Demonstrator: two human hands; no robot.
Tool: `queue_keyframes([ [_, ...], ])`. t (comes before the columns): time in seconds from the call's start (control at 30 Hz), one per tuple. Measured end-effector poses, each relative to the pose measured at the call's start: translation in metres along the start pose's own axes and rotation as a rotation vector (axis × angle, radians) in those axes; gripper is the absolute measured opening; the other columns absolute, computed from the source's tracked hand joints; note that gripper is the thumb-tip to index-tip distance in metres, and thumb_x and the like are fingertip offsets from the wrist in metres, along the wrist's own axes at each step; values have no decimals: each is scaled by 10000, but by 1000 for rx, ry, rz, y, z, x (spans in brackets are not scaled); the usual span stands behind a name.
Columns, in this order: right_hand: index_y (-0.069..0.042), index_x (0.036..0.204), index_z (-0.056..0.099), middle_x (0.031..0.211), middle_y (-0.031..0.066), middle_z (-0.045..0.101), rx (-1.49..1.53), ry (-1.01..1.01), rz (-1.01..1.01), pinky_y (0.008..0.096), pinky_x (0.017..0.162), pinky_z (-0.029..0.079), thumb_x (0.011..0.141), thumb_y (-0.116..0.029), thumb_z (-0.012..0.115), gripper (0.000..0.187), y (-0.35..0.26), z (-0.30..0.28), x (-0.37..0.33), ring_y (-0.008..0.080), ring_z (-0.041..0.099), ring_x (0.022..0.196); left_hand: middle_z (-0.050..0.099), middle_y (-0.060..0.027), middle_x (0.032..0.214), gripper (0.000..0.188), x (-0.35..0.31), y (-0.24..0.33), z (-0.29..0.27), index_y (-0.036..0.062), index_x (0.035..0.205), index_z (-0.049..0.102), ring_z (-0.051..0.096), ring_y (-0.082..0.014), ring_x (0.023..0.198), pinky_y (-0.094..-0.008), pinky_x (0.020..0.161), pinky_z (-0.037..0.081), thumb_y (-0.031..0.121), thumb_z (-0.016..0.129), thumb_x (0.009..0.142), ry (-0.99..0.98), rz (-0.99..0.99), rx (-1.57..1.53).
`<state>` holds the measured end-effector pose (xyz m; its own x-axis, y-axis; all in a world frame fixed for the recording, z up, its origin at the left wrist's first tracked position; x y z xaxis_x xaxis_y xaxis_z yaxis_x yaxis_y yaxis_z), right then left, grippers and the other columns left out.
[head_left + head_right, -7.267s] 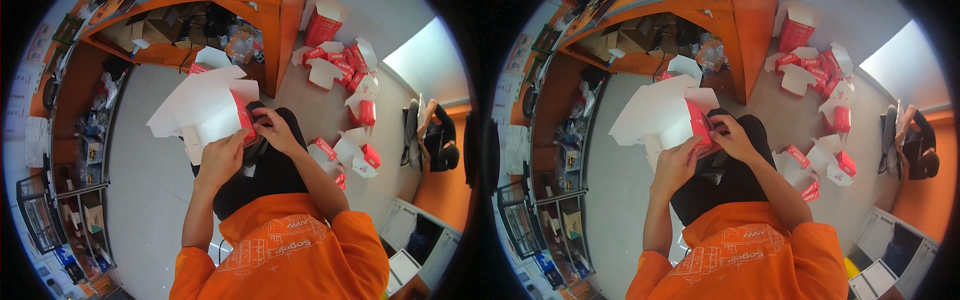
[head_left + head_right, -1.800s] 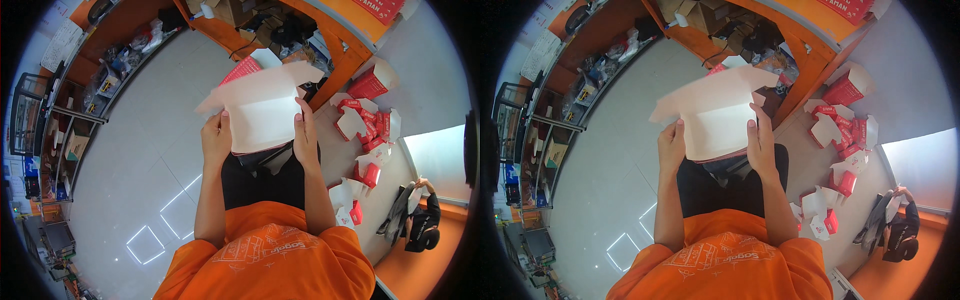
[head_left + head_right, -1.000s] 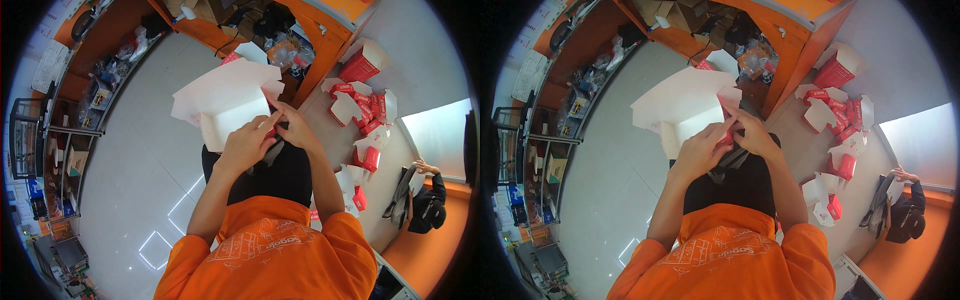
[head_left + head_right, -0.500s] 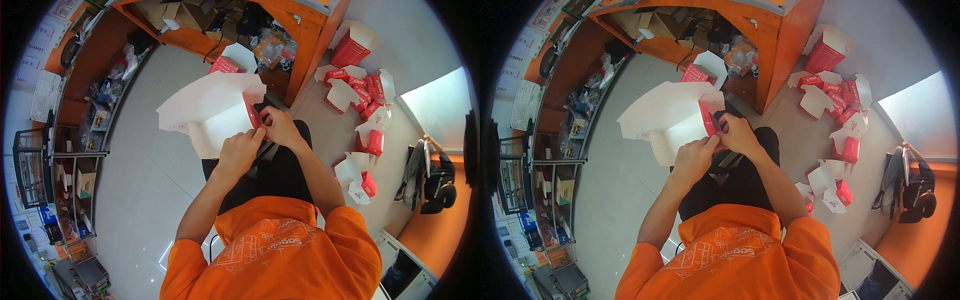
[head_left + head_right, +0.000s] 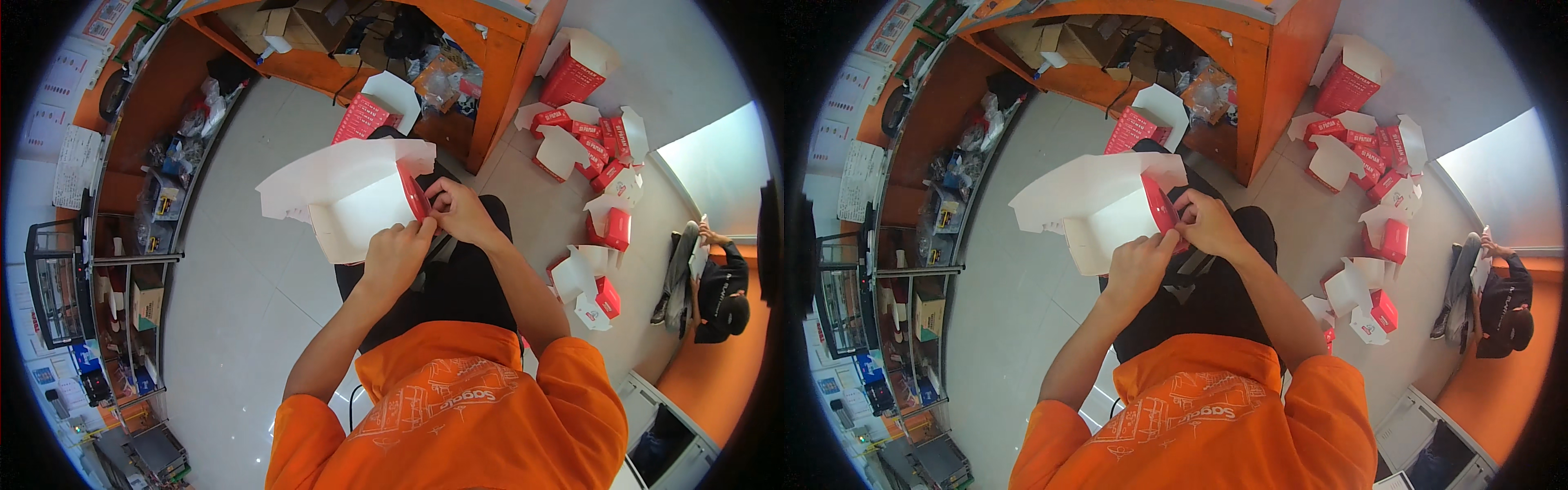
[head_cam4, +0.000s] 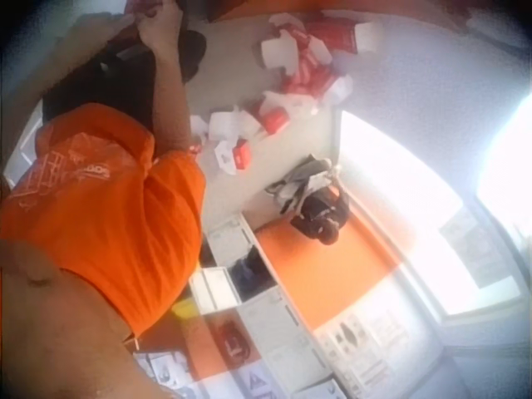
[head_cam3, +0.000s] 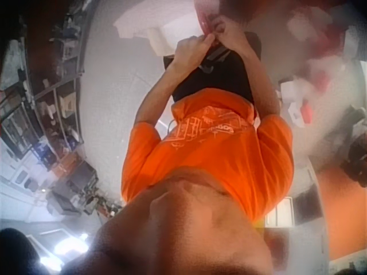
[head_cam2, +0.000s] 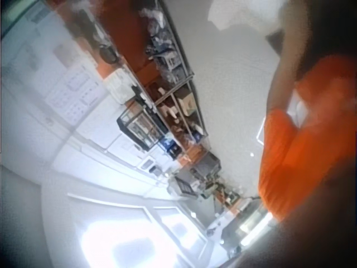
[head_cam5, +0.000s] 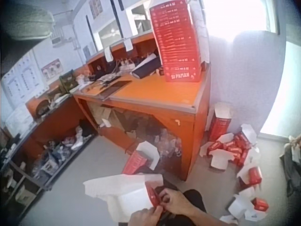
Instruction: The person assembles red and white cardboard boxes by folding and interlocking the flaps. They repeatedly pick up flat pieces, fold them into box shapes, and place the finished boxes on the floor.
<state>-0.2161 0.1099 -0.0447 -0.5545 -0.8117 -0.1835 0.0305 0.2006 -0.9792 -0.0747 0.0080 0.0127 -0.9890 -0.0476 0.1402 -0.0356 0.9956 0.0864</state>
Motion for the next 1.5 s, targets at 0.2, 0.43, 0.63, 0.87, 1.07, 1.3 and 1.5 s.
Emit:
queue_keyframes([
  [0.2,28,1042,574,751,131,723,81,-38,58,297,558,521,862,30,669,204,-4,-2,-3,175,715,637,667,-62,725,137,-4,-6,4,100,987,578,696,-237,686,-397,617,549,142,651,879,-113,65,8],
  [0.43,8,1006,590,735,137,718,-16,-33,-24,355,598,531,806,-34,708,236,9,-3,6,218,720,654,701,-81,963,218,16,-32,-29,152,1072,674,706,-244,805,-398,734,583,127,679,855,30,23,-238],
  [0.63,-40,900,689,788,163,735,-397,206,-203,452,656,561,798,-153,714,155,-1,8,18,359,719,711,690,-15,1078,238,50,-64,-14,95,991,700,666,-218,1022,-346,775,595,30,653,766,119,236,102],
  [0.87,-48,899,725,757,148,723,-752,382,-314,468,660,574,823,-216,730,184,-4,32,29,366,712,711,669,-24,999,141,36,-79,-11,72,912,690,655,-220,1000,-322,746,605,70,647,778,170,315,44],
  [1.07,-12,861,694,781,189,710,-634,398,-436,464,649,560,830,-133,702,125,0,35,33,388,697,714,693,-17,976,130,45,-82,-6,79,898,698,667,-216,1007,-343,805,591,55,635,787,43,291,-2],
  [1.3,-37,885,690,791,196,714,-438,391,-449,494,634,546,883,-163,690,127,15,30,32,405,697,704,700,-30,1039,110,48,-84,6,96,922,715,657,-235,965,-370,819,585,62,673,827,55,177,-152],
  [1.5,-32,992,665,847,163,703,-461,386,-341,457,626,544,924,-186,686,169,-21,31,5,369,698,715,721,-67,1087,165,-21,-92,-29,89,1046,730,707,-319,936,-415,761,566,135,740,887,542,-615,66],
])
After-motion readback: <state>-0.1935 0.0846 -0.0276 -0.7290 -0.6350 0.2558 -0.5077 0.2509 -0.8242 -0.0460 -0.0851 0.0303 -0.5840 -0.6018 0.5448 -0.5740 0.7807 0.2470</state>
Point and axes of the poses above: each hand's wrist, its own x-axis towards the middle knuckle, its own z-axis out of the palm, y = z × x, the point moved 1 cm from there along x, towards the middle knuckle
